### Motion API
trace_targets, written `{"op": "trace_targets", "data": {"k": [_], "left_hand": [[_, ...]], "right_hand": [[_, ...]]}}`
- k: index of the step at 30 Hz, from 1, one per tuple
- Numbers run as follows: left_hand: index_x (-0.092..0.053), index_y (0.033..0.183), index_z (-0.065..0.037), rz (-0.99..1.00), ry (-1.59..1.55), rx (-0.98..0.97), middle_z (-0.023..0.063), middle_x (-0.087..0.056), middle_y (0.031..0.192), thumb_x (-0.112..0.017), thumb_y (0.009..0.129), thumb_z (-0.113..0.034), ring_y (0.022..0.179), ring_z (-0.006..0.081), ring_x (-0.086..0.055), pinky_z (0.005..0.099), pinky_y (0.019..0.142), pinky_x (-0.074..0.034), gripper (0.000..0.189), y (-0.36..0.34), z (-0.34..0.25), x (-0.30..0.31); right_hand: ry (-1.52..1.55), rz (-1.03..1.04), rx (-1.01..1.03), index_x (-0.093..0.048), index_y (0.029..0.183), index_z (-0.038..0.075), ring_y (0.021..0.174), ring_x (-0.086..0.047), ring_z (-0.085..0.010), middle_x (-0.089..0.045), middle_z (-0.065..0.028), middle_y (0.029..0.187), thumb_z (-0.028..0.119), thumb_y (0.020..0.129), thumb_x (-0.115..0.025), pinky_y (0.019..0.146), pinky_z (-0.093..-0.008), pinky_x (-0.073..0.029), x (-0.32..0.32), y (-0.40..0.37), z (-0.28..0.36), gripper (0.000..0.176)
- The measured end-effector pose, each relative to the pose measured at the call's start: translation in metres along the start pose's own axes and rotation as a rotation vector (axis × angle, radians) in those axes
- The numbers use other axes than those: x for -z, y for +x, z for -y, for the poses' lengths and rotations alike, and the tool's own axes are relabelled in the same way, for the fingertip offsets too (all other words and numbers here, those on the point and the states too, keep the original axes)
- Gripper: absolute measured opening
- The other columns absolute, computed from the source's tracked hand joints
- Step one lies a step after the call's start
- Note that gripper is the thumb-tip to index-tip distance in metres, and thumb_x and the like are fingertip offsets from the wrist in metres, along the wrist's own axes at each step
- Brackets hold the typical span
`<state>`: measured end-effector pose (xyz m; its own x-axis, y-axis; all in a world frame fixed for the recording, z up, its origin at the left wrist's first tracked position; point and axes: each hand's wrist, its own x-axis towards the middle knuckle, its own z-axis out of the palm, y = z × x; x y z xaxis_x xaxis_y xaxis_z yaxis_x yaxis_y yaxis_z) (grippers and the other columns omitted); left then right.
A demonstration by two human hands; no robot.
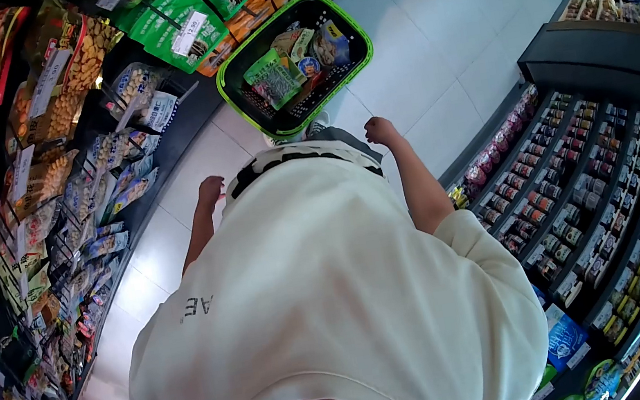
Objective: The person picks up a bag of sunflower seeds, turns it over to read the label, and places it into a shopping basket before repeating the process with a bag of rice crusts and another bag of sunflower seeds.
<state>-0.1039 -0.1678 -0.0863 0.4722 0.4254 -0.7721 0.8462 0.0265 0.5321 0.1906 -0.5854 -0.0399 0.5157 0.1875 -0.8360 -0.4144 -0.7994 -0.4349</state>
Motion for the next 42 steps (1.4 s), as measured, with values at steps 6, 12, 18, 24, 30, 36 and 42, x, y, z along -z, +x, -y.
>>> {"op": "trace_targets", "data": {"k": [6, 12, 18, 24, 30, 36, 42], "left_hand": [[-0.061, 0.089, 0.000, 0.001, 0.011, 0.081, 0.0102, -0.060, 0.073, -0.052, 0.077, -0.021, 0.059, 0.0181, -0.058, 0.0303, 0.050, -0.051, 0.025, 0.002, 0.009, 0.020], [-0.059, 0.096, -0.006, 0.041, -0.063, 0.160, 0.0060, -0.058, 0.087, -0.050, 0.081, -0.020, 0.080, 0.0142, -0.055, 0.0285, 0.059, -0.049, 0.023, 0.008, -0.008, 0.027], [-0.061, 0.094, -0.003, -0.045, -0.194, 0.067, 0.0086, -0.060, 0.078, -0.047, 0.080, -0.019, 0.070, 0.0157, -0.058, 0.0282, 0.056, -0.051, 0.026, -0.004, -0.013, 0.009], [-0.061, 0.094, -0.002, -0.087, -0.220, 0.199, 0.0092, -0.061, 0.078, -0.048, 0.079, -0.019, 0.067, 0.0172, -0.058, 0.0285, 0.053, -0.051, 0.026, -0.019, 0.004, -0.019], [-0.062, 0.090, -0.001, -0.235, -0.238, 0.200, 0.0091, -0.061, 0.074, -0.049, 0.079, -0.019, 0.059, 0.0181, -0.058, 0.0295, 0.050, -0.050, 0.025, -0.045, -0.039, -0.069], [-0.065, 0.085, -0.005, -0.326, -0.059, 0.046, 0.0149, -0.064, 0.087, -0.050, 0.079, -0.019, 0.080, 0.0256, -0.062, 0.0341, 0.075, -0.048, 0.022, -0.028, -0.069, -0.134], [-0.063, 0.088, -0.005, -0.280, 0.028, -0.018, 0.0164, -0.062, 0.089, -0.046, 0.083, -0.019, 0.087, 0.0323, -0.058, 0.0375, 0.078, -0.046, 0.023, -0.010, -0.140, -0.180]], "right_hand": [[-0.003, -0.049, 0.064, -0.058, 0.094, 0.001, 0.060, -0.059, -0.0159, -0.062, -0.0091, 0.074, 0.015, 0.083, -0.048, 0.052, -0.0272, -0.049, -0.013, -0.004, 0.010, 0.021], [-0.112, -0.021, 0.051, -0.058, 0.093, -0.001, 0.059, -0.059, -0.0167, -0.063, -0.0102, 0.073, 0.014, 0.082, -0.049, 0.052, -0.0292, -0.049, -0.008, 0.003, 0.013, 0.021], [-0.293, -0.048, 0.195, -0.058, 0.090, -0.002, 0.054, -0.059, -0.0175, -0.063, -0.0116, 0.070, 0.014, 0.081, -0.048, 0.050, -0.0297, -0.049, 0.007, 0.042, 0.010, 0.022], [-0.290, 0.033, 0.255, -0.058, 0.090, -0.002, 0.053, -0.059, -0.0180, -0.063, -0.0123, 0.071, 0.016, 0.081, -0.047, 0.049, -0.0297, -0.048, 0.036, 0.080, 0.019, 0.022], [-0.279, 0.151, 0.199, -0.058, 0.091, 0.000, 0.058, -0.062, -0.0188, -0.063, -0.0124, 0.074, 0.017, 0.082, -0.046, 0.050, -0.0283, -0.050, 0.091, 0.114, 0.030, 0.023], [-0.346, 0.211, 0.200, -0.056, 0.093, -0.001, 0.057, -0.063, -0.0198, -0.063, -0.0128, 0.072, 0.017, 0.083, -0.043, 0.050, -0.0293, -0.050, 0.130, 0.161, 0.054, 0.025], [-0.584, 0.117, 0.435, -0.058, 0.072, 0.004, 0.058, -0.062, -0.0233, -0.062, -0.0108, 0.062, 0.024, 0.084, -0.039, 0.061, -0.0367, -0.049, 0.122, 0.219, 0.060, 0.030]]}}
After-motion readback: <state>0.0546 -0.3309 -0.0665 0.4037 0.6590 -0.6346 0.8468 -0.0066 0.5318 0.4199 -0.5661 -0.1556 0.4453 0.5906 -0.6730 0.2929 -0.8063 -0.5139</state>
